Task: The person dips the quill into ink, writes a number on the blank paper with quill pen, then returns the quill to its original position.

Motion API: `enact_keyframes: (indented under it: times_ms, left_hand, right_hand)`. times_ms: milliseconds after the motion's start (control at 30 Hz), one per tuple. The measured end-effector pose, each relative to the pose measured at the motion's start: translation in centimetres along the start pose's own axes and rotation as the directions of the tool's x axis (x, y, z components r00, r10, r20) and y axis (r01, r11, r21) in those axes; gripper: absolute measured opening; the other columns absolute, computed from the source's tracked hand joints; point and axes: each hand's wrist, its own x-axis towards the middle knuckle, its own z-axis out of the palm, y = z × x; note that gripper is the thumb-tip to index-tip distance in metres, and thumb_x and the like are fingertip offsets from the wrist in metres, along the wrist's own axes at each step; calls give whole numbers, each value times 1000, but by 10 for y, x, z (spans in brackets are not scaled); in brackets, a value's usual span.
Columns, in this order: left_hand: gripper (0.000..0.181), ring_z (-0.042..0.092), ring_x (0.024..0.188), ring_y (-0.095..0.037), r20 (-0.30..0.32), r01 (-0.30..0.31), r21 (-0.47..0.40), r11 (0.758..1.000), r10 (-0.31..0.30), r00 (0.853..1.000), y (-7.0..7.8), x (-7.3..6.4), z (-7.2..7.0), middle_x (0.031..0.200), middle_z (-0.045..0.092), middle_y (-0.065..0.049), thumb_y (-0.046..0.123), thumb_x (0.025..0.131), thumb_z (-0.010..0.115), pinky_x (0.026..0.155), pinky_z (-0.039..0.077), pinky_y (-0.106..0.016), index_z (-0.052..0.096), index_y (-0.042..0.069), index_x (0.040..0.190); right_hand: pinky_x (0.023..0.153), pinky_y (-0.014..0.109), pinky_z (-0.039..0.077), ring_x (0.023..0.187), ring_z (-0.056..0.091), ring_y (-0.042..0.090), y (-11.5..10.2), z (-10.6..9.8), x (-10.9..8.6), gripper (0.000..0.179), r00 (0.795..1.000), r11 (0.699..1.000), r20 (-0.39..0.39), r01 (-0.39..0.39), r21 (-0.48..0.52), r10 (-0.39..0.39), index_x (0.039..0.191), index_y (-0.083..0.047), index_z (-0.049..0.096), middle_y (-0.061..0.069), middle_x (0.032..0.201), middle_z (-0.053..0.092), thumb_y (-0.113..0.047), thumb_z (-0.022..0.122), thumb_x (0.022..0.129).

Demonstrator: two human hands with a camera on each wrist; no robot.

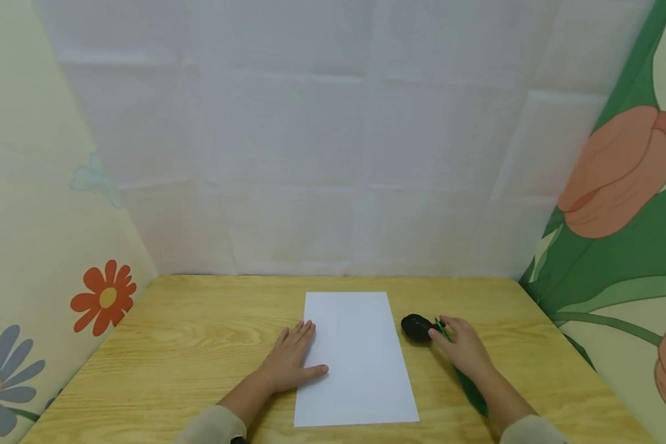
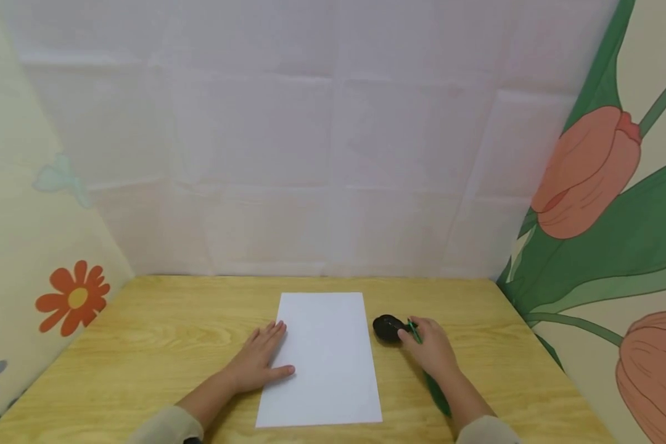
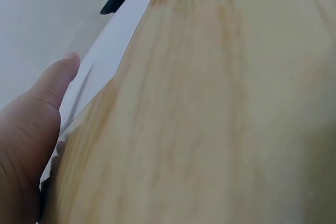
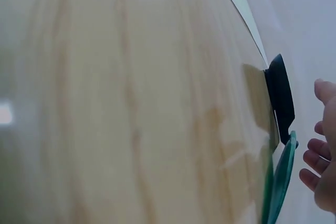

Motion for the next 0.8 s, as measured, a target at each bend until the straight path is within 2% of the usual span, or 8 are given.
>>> enact_keyframes:
  times_ms: [167,400,533,633,800]
  left_hand:
    - [99,23,150,-37,34,-8,42,999,7,999,2,-1,-2,158,30,-21,64,85,59,121,16,-57,31,-5,150]
    - [101,24,150,-36,59,-9,49,999,6,998,3,-2,-3,158,30,-21,67,84,58,122,15,-56,31,-5,150]
    - [101,24,149,-37,59,-8,52,999,5,998,2,-2,-3,158,31,-21,67,84,59,121,15,-57,32,-6,149]
    - [101,25,149,-36,58,-7,51,999,4,998,2,-3,-2,158,31,-20,66,84,60,121,15,-57,33,-6,149]
    - [101,24,150,-36,62,-3,48,999,0,998,2,-2,-1,158,30,-20,67,84,59,122,14,-56,33,-5,149]
  right_hand:
    - [102,61,44,129,46,50,7,0,1,66,1000,998,-1,-23,50,24,142,2,46,30,142,45,-43,60,96]
    - [88,51,55,116,57,47,17,2,4,63,997,991,9,-77,107,76,141,1,49,30,131,51,-38,66,93]
    - [82,44,54,108,59,36,18,2,6,61,995,989,5,-98,113,98,137,0,53,25,124,59,-37,69,91]
    - [76,34,50,102,60,28,19,2,7,58,994,987,0,-109,117,110,134,-1,56,19,117,63,-35,71,89]
    - [69,27,45,91,57,20,22,3,7,54,992,980,-5,-123,155,125,131,0,59,14,106,66,-29,73,88]
